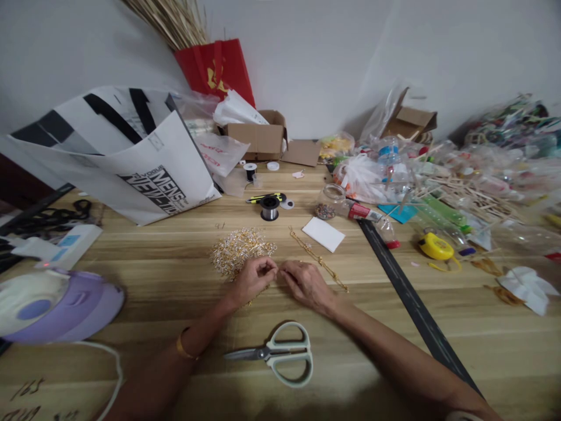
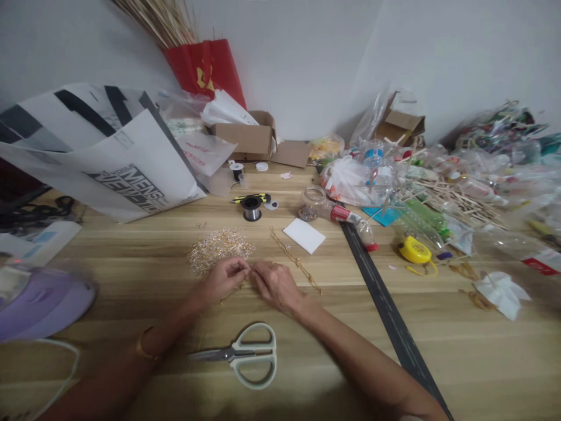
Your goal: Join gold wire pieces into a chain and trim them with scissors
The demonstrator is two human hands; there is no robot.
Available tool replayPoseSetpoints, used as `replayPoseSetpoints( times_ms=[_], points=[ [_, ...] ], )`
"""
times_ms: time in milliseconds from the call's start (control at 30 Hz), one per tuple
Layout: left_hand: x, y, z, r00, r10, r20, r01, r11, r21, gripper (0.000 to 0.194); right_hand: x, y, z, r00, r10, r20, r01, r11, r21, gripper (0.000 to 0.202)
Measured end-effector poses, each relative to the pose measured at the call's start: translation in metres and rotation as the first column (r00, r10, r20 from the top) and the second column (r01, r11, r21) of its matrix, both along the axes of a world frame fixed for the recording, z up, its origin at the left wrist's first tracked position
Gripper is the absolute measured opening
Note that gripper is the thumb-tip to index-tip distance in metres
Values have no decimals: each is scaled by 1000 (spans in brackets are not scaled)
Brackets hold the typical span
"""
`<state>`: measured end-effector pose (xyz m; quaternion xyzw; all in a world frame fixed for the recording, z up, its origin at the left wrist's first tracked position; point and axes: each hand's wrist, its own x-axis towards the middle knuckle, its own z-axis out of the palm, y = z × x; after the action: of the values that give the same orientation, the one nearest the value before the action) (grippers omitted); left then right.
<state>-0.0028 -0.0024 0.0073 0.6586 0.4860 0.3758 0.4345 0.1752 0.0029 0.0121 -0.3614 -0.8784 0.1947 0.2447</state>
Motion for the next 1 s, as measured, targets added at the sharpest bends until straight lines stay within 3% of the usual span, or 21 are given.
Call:
replayPoseSetpoints(
  times_ms=[367, 567, 900, 1000],
  points=[
    [3, -4, 8, 994, 41, -98, -38, 999, 33, 6, 3, 3, 11, 995, 26, -97, -45, 977, -206, 20],
    [2, -4, 8, 997, 25, -71, -22, 999, 33, 5, 4, 3, 16, 989, 12, -150, -58, 951, -303, 21],
    [-1, -1, -1, 1000, -13, -21, 13, 1000, 20, 6, 5, 10, 8, 964, -77, -254, -70, 848, -525, 30],
    [-2, -1, 1, 999, -24, -21, 24, 1000, 18, 7, 5, 10, 10, 972, -64, -226, -61, 861, -504, 30]
  ],
)
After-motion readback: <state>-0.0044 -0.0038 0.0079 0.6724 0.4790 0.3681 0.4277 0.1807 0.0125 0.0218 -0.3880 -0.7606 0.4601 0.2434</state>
